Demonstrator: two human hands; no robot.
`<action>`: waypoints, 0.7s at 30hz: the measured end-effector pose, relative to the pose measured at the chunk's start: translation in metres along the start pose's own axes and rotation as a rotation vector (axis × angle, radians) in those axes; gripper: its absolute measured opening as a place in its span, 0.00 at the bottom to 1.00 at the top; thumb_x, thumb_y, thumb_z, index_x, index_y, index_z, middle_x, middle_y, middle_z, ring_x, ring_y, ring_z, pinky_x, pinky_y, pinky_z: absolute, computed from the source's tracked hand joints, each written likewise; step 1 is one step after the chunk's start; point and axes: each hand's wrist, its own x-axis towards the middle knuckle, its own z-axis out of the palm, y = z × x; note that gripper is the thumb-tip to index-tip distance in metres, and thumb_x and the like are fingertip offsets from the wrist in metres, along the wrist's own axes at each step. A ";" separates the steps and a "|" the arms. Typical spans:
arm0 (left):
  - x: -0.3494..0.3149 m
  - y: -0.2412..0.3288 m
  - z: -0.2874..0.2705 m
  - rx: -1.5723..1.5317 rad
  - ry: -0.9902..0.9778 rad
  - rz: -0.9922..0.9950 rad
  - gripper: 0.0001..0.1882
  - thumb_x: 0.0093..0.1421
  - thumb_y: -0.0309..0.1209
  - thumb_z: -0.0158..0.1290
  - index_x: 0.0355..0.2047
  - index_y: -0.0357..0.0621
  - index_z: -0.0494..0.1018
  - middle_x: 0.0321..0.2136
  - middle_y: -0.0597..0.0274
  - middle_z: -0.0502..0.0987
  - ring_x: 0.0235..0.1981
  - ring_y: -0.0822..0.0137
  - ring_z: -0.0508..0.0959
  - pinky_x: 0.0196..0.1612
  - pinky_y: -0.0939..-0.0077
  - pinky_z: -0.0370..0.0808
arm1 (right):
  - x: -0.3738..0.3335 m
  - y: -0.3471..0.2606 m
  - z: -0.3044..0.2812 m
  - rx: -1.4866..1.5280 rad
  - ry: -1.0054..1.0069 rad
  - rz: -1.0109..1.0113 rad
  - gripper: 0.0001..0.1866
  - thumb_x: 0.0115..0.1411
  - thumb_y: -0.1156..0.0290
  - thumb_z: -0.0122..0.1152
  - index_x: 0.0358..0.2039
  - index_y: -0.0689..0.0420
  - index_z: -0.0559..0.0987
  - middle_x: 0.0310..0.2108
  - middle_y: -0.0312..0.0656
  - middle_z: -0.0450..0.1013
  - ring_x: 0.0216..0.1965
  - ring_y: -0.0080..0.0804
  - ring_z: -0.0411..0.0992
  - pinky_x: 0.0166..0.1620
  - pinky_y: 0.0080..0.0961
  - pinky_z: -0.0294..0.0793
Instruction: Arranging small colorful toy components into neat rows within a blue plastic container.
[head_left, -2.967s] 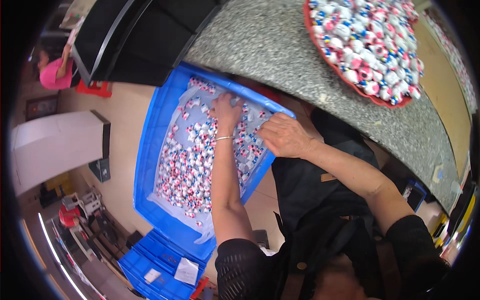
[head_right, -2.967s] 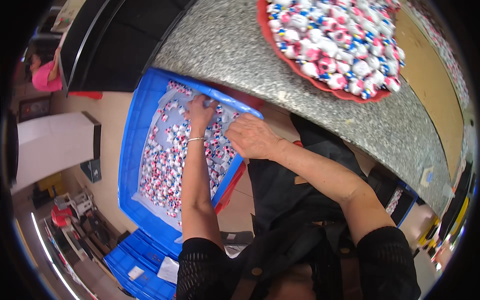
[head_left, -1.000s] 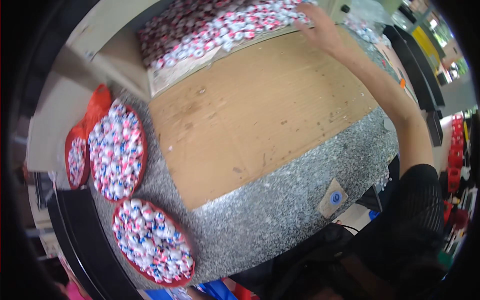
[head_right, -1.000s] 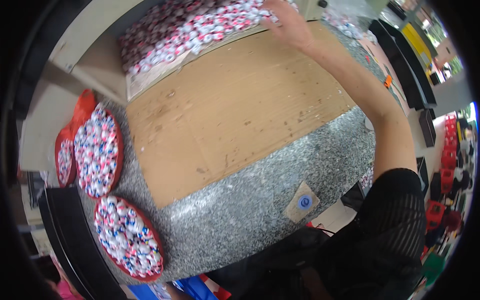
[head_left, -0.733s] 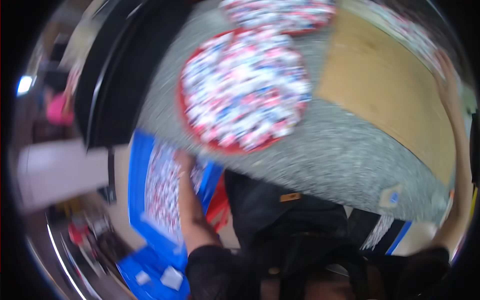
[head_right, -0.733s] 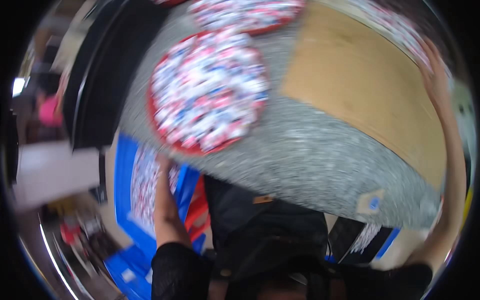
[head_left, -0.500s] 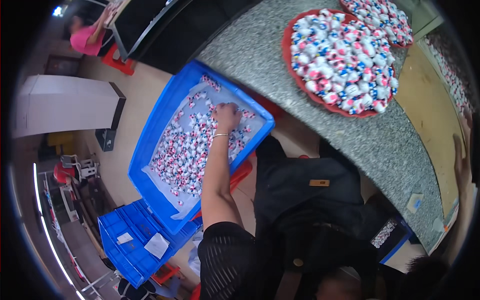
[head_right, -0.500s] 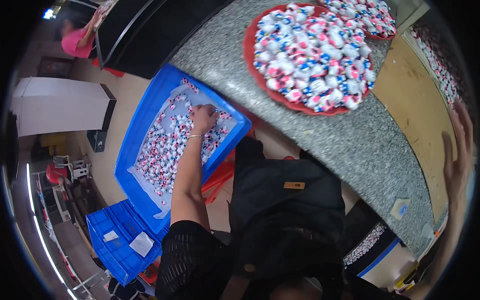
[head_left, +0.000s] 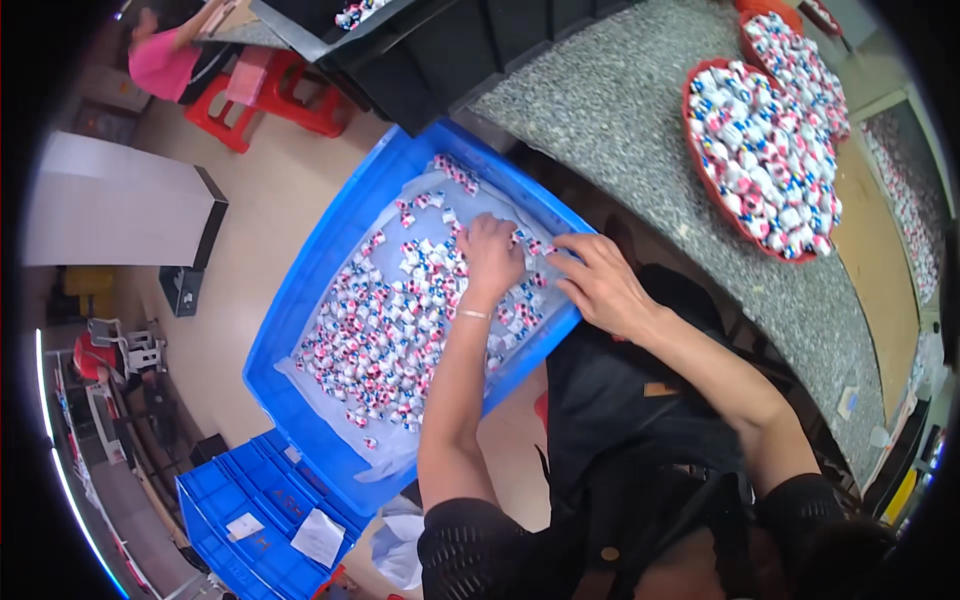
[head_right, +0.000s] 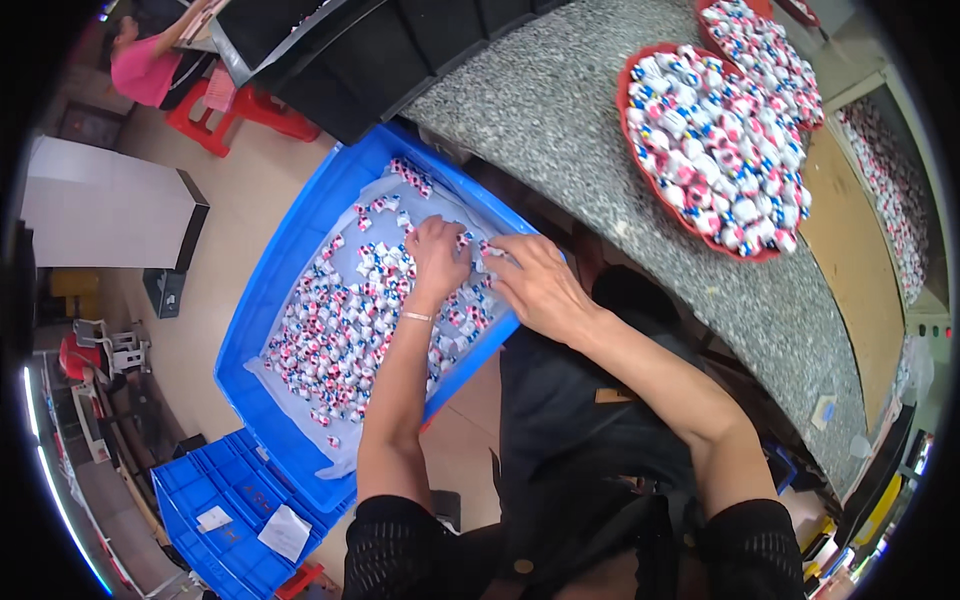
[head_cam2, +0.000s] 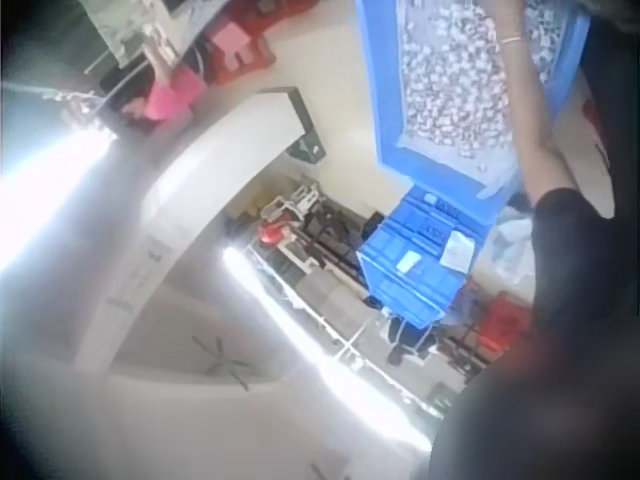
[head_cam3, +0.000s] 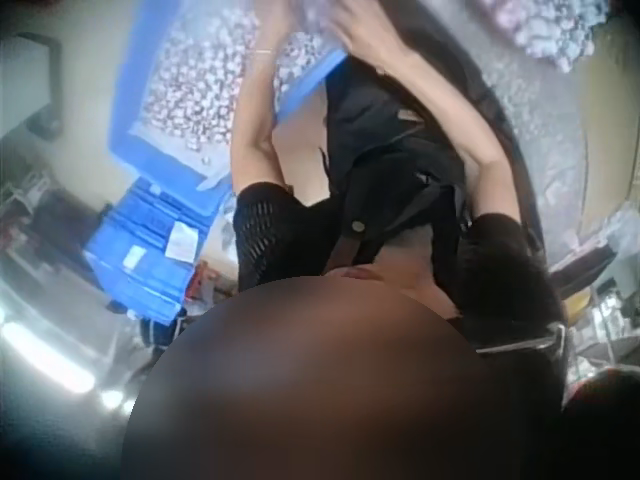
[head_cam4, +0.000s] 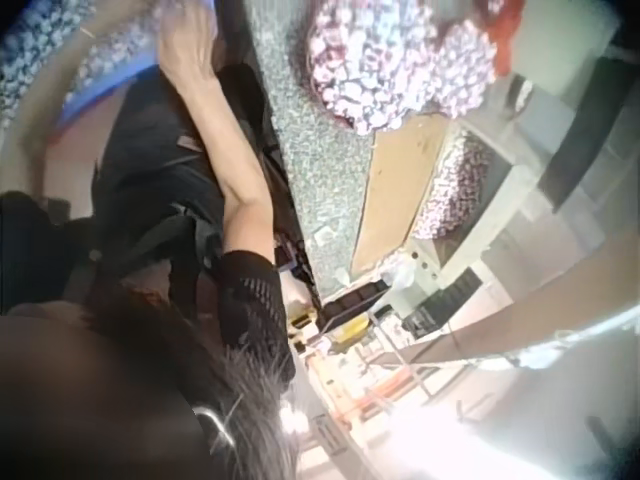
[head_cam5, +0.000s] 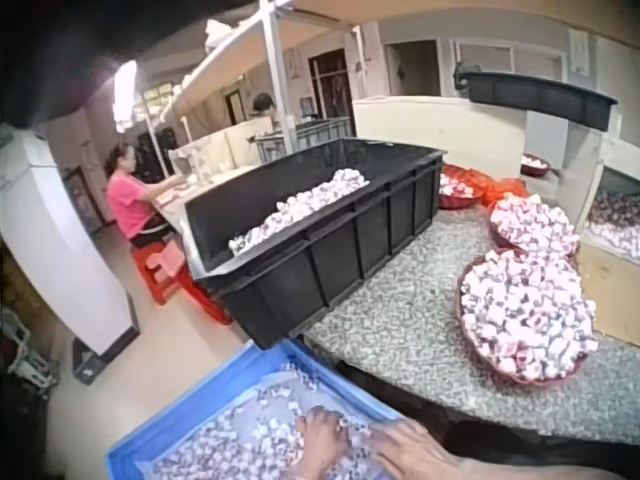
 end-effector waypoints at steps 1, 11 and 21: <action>0.002 -0.005 -0.004 0.005 0.076 -0.003 0.17 0.48 0.27 0.57 0.40 0.42 0.75 0.40 0.50 0.73 0.51 0.52 0.71 0.52 0.51 0.63 | 0.006 0.007 0.008 0.007 0.002 -0.013 0.17 0.54 0.72 0.65 0.45 0.57 0.78 0.51 0.46 0.69 0.52 0.45 0.69 0.58 0.41 0.65; 0.053 -0.052 0.022 -0.164 0.201 -0.144 0.12 0.54 0.23 0.58 0.39 0.40 0.72 0.37 0.52 0.74 0.37 0.50 0.77 0.40 0.59 0.75 | 0.007 0.022 0.026 -0.017 -0.033 0.086 0.16 0.52 0.70 0.66 0.42 0.56 0.79 0.46 0.40 0.73 0.49 0.36 0.72 0.61 0.43 0.62; 0.047 -0.058 0.026 -0.239 0.177 -0.188 0.15 0.52 0.22 0.59 0.41 0.37 0.73 0.40 0.49 0.72 0.41 0.47 0.75 0.42 0.59 0.75 | 0.010 0.020 0.026 -0.048 -0.052 0.109 0.16 0.50 0.71 0.67 0.42 0.56 0.80 0.44 0.38 0.74 0.46 0.34 0.73 0.60 0.43 0.62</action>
